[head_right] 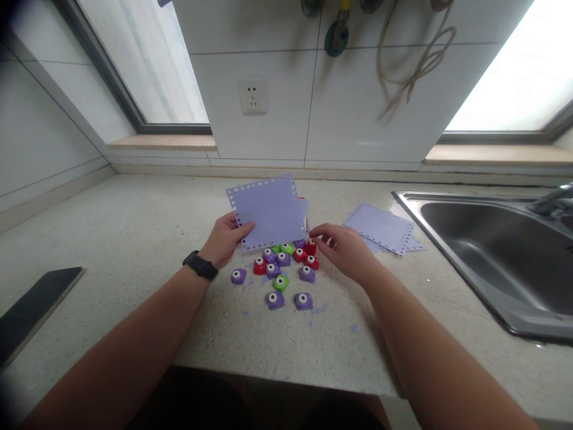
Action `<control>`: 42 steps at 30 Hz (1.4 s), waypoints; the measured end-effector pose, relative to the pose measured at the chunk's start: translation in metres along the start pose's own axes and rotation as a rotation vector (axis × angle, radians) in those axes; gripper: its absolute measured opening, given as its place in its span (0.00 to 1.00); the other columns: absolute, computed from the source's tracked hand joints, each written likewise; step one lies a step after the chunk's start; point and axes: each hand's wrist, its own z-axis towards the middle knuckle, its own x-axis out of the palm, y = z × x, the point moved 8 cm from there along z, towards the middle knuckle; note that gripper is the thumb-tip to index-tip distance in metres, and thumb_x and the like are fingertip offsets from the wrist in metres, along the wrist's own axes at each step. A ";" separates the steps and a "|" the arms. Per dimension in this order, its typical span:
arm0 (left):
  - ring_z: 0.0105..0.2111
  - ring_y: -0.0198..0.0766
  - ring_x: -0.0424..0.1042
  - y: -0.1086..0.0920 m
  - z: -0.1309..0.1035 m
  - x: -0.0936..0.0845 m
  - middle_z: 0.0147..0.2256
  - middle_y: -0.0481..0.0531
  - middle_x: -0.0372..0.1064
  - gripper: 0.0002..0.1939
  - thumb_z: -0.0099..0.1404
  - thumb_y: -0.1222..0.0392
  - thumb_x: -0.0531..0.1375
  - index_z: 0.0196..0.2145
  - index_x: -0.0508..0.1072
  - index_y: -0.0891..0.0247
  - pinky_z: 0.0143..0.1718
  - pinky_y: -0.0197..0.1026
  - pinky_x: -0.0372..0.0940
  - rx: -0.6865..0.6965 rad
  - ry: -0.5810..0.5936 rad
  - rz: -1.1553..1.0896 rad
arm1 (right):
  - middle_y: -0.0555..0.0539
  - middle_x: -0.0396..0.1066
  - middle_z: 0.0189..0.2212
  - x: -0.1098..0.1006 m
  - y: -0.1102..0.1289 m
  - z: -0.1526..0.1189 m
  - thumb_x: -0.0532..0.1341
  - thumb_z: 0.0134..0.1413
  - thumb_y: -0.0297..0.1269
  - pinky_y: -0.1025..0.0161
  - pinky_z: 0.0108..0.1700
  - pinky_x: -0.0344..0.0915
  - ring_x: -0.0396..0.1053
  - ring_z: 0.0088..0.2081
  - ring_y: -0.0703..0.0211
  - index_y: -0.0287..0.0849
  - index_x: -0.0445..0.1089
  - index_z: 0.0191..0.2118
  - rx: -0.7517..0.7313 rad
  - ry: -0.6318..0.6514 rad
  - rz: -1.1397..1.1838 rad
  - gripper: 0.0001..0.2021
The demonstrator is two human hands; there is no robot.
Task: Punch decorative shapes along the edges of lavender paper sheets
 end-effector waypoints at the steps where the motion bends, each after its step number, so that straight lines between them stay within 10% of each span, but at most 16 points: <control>1: 0.38 0.45 0.82 0.001 0.000 0.000 0.39 0.55 0.85 0.24 0.52 0.53 0.78 0.45 0.83 0.63 0.48 0.49 0.74 -0.004 -0.002 -0.011 | 0.48 0.82 0.33 -0.001 -0.001 0.000 0.63 0.64 0.42 0.58 0.35 0.69 0.74 0.27 0.58 0.46 0.79 0.43 0.010 -0.009 0.004 0.09; 11: 0.40 0.46 0.82 0.007 0.007 -0.009 0.44 0.56 0.84 0.23 0.56 0.55 0.76 0.48 0.81 0.62 0.41 0.46 0.77 -0.032 -0.062 -0.110 | 0.45 0.81 0.35 0.005 0.013 0.001 0.60 0.68 0.41 0.55 0.39 0.69 0.74 0.33 0.53 0.45 0.79 0.42 -0.070 0.003 -0.054 0.10; 20: 0.20 0.33 0.73 0.007 0.007 -0.010 0.34 0.53 0.82 0.18 0.58 0.55 0.74 0.45 0.81 0.64 0.15 0.32 0.62 -0.048 -0.102 -0.069 | 0.44 0.79 0.35 0.029 0.041 0.003 0.63 0.66 0.34 0.51 0.46 0.69 0.71 0.40 0.49 0.44 0.76 0.43 -0.264 0.078 -0.051 0.05; 31: 0.20 0.32 0.71 0.006 0.006 -0.005 0.32 0.50 0.79 0.20 0.58 0.54 0.74 0.46 0.79 0.63 0.13 0.31 0.63 -0.033 -0.106 -0.065 | 0.43 0.78 0.43 0.055 0.090 -0.009 0.62 0.71 0.39 0.51 0.52 0.67 0.70 0.46 0.49 0.45 0.78 0.52 -0.515 0.268 -0.094 0.11; 42: 0.22 0.33 0.72 0.007 0.005 -0.003 0.38 0.53 0.81 0.21 0.60 0.52 0.73 0.49 0.79 0.60 0.15 0.33 0.64 -0.045 -0.096 -0.056 | 0.43 0.77 0.44 0.060 0.091 -0.010 0.66 0.67 0.39 0.50 0.52 0.68 0.69 0.47 0.47 0.45 0.77 0.53 -0.478 0.332 -0.147 0.12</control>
